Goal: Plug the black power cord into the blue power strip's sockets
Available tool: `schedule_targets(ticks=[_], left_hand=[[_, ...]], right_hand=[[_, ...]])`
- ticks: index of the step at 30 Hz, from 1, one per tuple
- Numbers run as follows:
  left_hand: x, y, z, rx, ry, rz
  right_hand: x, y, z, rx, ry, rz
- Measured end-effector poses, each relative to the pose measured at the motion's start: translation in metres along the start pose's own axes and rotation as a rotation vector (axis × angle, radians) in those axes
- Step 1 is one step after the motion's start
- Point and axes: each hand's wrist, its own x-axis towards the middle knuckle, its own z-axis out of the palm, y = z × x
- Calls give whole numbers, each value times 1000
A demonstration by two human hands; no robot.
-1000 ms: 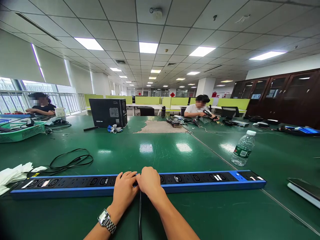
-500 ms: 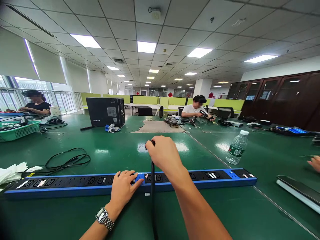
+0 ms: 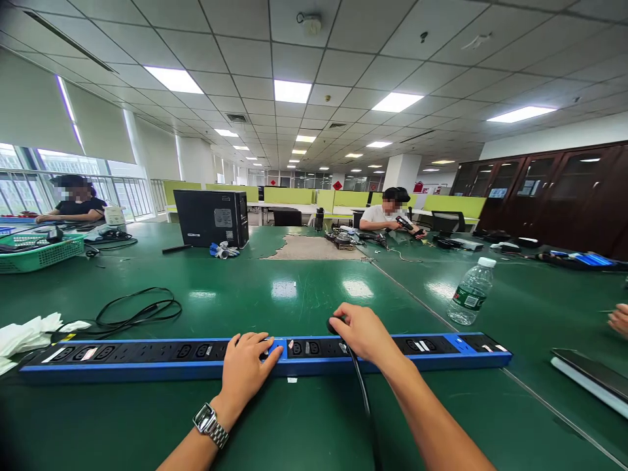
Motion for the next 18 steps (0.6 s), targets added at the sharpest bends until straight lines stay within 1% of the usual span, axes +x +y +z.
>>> schedule_targets(ticks=[3, 6, 9, 14, 18], left_hand=[[0, 1, 0, 3, -4, -5], [0, 1, 0, 5, 0, -6], [0, 0, 1, 6, 8, -6], [-1, 0, 1, -5, 12, -12], [0, 1, 1, -6, 3, -15]], right_hand=[[2, 16, 20, -69, -42, 11], [4, 22, 31, -117, -72, 18], [4, 22, 34, -148, -84, 13], [4, 18, 34, -204, -112, 45], [4, 15, 35, -239, -109, 52]])
